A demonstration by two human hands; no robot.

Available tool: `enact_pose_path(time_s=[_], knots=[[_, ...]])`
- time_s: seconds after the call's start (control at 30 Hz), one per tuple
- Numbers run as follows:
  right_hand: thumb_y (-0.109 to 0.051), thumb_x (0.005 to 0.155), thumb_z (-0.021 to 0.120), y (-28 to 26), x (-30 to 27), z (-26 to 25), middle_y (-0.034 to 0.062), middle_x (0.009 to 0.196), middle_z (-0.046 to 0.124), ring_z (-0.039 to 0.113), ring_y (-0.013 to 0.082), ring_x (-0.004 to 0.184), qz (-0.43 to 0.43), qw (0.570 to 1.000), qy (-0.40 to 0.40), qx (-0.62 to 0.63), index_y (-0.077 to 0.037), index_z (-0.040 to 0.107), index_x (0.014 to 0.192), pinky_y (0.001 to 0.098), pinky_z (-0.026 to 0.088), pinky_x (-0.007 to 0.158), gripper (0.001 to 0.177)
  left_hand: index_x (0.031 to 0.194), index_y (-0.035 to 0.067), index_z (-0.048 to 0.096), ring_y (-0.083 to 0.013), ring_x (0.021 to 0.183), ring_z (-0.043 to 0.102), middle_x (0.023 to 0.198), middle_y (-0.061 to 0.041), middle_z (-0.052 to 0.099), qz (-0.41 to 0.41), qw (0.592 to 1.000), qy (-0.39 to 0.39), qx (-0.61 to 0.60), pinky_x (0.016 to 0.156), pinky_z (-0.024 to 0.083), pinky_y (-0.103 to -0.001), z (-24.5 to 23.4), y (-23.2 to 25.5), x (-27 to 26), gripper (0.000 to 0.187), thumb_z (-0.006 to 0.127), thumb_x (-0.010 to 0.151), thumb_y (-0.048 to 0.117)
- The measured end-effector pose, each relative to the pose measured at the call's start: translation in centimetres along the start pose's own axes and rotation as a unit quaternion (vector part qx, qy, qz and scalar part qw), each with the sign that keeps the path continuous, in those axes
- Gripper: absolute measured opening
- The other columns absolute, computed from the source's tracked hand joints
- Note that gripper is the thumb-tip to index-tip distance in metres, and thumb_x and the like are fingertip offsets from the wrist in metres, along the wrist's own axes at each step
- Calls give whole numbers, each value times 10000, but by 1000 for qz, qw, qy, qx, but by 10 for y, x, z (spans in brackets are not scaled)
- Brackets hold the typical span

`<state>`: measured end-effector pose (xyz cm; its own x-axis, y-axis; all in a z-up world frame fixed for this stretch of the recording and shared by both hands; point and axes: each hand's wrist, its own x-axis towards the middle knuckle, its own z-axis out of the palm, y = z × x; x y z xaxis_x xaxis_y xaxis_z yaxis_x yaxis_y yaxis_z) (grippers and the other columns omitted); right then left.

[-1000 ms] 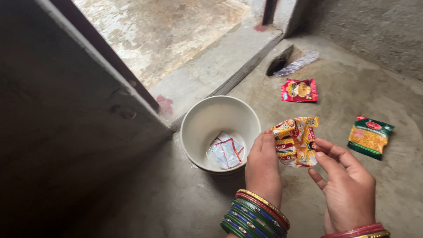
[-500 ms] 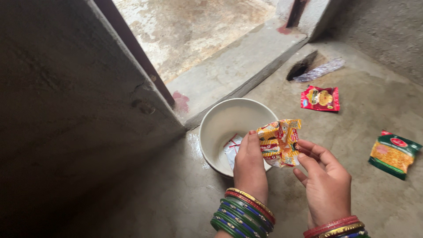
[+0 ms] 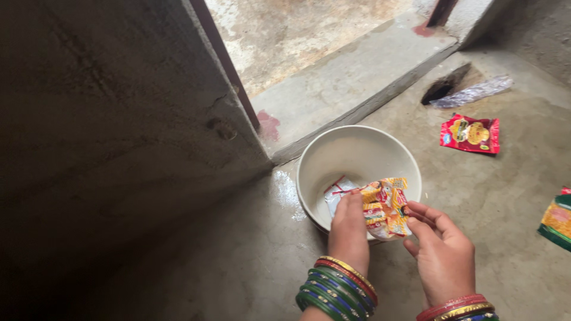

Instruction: The person picks up empty snack packets from a concrete floor by hand and places them into a white plastic bucket.

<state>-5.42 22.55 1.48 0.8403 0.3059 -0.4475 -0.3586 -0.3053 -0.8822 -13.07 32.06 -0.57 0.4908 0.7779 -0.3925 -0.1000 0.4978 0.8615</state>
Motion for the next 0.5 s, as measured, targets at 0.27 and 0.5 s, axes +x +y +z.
enact_pose_path(time_s=[0.27, 0.5], knots=[[-120, 938, 625, 13, 13, 8, -5, 1175, 723, 645, 98, 1053, 15, 1000, -7, -22, -99, 705, 1227, 329, 538, 820, 300, 1178, 41, 667, -147, 948, 690, 1047, -72, 734, -53, 998, 34, -4, 878, 523, -303, -8, -5, 18, 431, 447, 1019, 375], [-95, 931, 633, 12, 31, 21, -6, 1174, 719, 646, 110, 1022, 7, 1000, -12, -18, -79, 689, 1237, 337, 543, 802, 312, 1228, 48, 668, -167, 1020, 693, 1124, -98, 744, -48, 997, 43, 36, 924, 504, -300, -9, 4, 30, 498, 448, 1000, 432]])
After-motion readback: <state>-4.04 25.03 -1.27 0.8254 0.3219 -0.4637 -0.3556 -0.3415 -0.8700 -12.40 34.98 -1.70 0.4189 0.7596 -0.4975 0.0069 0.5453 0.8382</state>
